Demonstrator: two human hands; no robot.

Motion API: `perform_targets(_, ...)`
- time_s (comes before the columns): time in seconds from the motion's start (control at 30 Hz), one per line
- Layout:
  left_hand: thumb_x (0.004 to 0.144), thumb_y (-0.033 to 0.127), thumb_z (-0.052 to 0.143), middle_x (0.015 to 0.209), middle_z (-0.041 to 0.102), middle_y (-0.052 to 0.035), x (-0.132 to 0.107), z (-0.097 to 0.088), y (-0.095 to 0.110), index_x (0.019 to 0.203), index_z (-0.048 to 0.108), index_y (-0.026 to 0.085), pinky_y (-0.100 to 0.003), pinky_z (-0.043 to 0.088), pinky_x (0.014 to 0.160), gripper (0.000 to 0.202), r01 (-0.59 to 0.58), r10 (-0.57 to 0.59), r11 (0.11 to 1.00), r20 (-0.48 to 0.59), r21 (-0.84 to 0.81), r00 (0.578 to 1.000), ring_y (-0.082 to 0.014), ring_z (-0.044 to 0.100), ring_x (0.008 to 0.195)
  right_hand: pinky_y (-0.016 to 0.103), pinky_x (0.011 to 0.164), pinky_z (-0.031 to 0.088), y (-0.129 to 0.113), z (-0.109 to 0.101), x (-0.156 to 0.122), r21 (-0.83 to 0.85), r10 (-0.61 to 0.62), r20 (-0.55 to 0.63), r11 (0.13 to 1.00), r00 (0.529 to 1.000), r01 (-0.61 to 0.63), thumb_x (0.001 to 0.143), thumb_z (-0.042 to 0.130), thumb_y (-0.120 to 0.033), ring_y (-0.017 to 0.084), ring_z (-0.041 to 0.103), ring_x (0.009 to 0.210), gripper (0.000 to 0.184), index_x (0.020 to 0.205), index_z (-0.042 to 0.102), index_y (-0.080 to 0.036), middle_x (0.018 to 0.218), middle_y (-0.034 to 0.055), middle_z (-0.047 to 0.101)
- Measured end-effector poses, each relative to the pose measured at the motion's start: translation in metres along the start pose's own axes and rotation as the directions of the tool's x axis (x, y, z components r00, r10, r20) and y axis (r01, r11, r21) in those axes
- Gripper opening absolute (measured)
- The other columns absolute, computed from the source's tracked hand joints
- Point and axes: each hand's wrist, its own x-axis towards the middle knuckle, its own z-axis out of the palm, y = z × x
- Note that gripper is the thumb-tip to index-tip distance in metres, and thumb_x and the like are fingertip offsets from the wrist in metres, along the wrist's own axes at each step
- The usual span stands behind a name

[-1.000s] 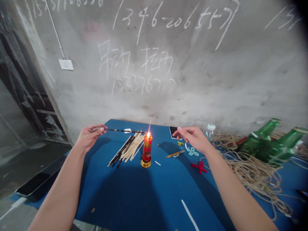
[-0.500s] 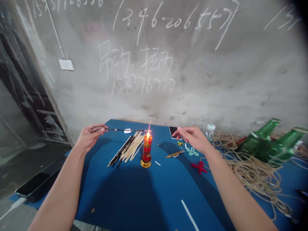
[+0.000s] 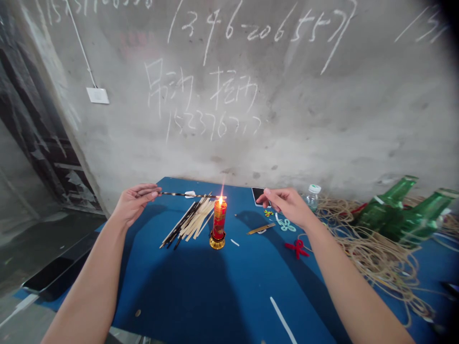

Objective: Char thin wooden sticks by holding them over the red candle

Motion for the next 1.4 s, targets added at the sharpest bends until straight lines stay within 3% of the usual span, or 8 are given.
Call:
perform_targets(0.4,0.052,0.026,0.098,0.086,0.081,-0.0093,-0.001,0.003,0.003,0.085,0.08,0.017,-0.021,0.057,0.066,0.039,0.007,-0.007,0.998,0.013,-0.054,1.0,-0.0169,0.074,0.074,0.029,0.056,0.035,0.004,0.0,0.001,-0.006,-0.005,0.006,1.0,1.0,0.005,0.093,0.055,-0.068,0.014,0.049,0.058,0.056,0.088,0.083,-0.02,0.072,0.0059,0.07)
perform_targets(0.93,0.06,0.029,0.096,0.086,0.081,-0.0097,0.0,0.012,-0.003,0.086,0.082,0.017,-0.022,0.058,0.061,0.032,0.009,-0.009,0.997,0.005,-0.072,1.0,-0.0173,0.073,0.071,0.028,0.049,0.032,0.007,0.001,0.002,-0.039,0.018,0.018,0.999,1.0,-0.017,0.092,0.057,-0.067,0.012,0.042,0.052,0.05,0.091,0.083,-0.024,0.075,0.0049,0.07)
perform_targets(1.4,0.056,0.033,0.097,0.089,0.081,-0.0119,0.003,0.009,-0.006,0.088,0.081,0.015,-0.024,0.057,0.062,0.041,0.014,-0.015,0.999,-0.033,-0.035,0.999,-0.0184,0.074,0.07,0.029,0.049,0.032,0.005,0.001,0.001,-0.025,0.015,0.013,1.0,1.0,-0.015,0.091,0.058,-0.068,0.012,0.042,0.051,0.051,0.09,0.083,-0.023,0.074,0.0049,0.071)
